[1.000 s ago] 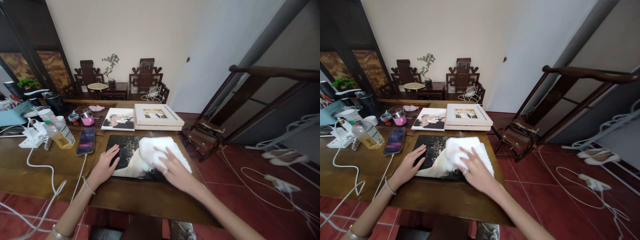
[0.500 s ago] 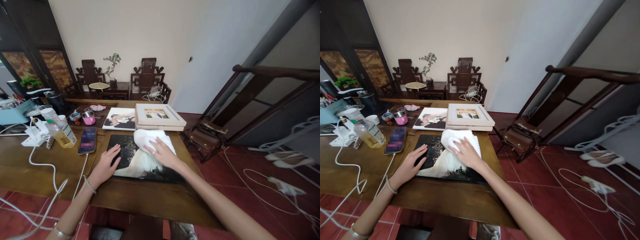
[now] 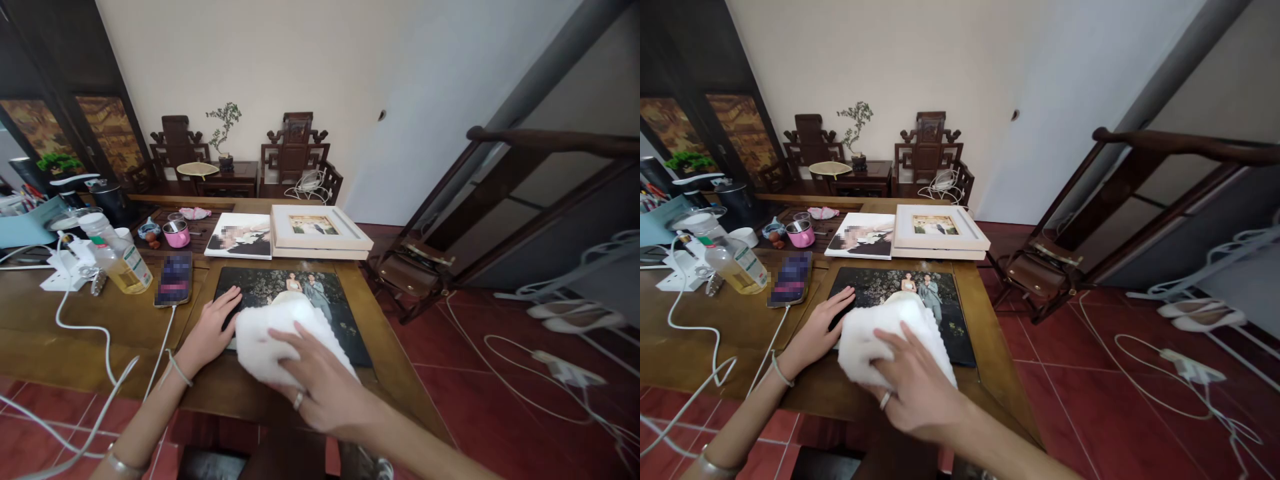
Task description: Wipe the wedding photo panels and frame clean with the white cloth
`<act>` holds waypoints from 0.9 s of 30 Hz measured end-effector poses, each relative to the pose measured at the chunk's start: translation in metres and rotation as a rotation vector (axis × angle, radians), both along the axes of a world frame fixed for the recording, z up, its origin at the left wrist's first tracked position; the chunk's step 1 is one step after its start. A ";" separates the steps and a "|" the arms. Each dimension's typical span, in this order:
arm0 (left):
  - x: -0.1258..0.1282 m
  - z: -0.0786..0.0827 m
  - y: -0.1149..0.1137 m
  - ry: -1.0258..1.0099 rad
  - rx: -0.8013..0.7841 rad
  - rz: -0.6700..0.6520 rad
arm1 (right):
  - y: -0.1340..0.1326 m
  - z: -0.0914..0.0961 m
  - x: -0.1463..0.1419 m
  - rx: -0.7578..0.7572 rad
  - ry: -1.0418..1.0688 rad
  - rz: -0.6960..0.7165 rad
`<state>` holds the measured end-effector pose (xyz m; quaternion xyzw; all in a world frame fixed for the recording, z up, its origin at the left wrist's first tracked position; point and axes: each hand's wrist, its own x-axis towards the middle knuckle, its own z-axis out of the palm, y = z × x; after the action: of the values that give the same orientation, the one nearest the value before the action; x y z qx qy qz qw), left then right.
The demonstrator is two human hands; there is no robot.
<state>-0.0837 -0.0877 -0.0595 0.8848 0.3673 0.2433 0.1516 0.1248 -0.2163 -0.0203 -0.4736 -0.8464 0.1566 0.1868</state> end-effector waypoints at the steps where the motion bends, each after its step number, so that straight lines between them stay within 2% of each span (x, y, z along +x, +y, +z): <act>1: 0.000 0.000 0.000 -0.002 0.006 0.005 | 0.010 0.000 0.006 0.022 0.000 -0.040; 6: 0.001 -0.003 -0.001 -0.011 0.027 0.017 | 0.088 -0.006 0.031 0.137 -0.066 -0.165; 9: 0.001 -0.002 -0.001 -0.003 0.021 0.011 | 0.115 -0.008 0.030 0.141 -0.131 -0.168; 12: 0.000 -0.001 -0.001 -0.016 0.011 0.006 | 0.105 -0.007 0.019 0.126 -0.146 -0.100; 16: -0.001 -0.001 0.000 -0.019 -0.003 0.001 | 0.052 0.000 0.001 0.053 -0.106 0.044; 19: -0.001 -0.002 0.000 -0.012 -0.003 -0.004 | 0.017 0.007 -0.001 0.005 -0.044 0.100; 22: -0.001 -0.003 0.001 -0.023 0.006 0.001 | 0.011 0.007 0.016 0.006 -0.018 0.010; 27: 0.000 -0.004 0.000 -0.039 0.007 0.004 | 0.048 -0.011 0.056 0.113 -0.124 -0.345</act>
<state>-0.0842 -0.0877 -0.0638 0.8797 0.3654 0.2619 0.1549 0.1810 -0.1683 -0.0313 -0.6090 -0.7700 0.0451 0.1847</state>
